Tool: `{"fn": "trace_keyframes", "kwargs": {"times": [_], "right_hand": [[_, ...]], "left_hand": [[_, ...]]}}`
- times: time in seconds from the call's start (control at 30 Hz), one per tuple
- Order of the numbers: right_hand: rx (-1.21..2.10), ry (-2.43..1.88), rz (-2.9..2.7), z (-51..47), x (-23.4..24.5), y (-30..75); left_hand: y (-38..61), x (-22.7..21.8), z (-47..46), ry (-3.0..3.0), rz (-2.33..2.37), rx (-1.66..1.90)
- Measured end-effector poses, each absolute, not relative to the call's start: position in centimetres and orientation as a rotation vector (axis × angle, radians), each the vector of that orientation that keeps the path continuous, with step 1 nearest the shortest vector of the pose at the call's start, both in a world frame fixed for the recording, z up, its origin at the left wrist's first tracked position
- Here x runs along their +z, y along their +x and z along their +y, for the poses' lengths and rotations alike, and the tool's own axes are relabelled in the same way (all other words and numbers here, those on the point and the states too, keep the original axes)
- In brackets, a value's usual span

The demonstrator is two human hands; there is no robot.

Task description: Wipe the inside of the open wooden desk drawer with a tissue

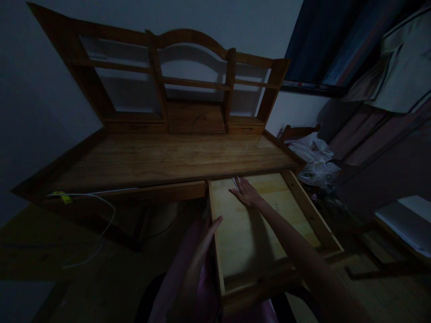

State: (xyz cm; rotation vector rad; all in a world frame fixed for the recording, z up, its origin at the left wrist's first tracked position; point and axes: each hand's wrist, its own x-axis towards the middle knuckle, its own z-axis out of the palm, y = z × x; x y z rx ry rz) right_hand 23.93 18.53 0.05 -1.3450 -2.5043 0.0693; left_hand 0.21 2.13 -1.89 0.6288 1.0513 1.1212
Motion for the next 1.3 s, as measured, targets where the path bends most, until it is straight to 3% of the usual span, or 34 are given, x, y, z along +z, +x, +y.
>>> {"fn": "trace_keyframes", "kwargs": {"times": [0.7,1.3], "right_hand": [[-0.264,-1.717,-2.357,13.4,0.3,42.0],[-0.168,-1.534,-2.451,11.8,-1.2,35.6]], "left_hand": [[0.3,-1.3,1.5,0.586,1.032,1.115],[0.4,-2.0,2.1,0.652,1.0,1.163]]}}
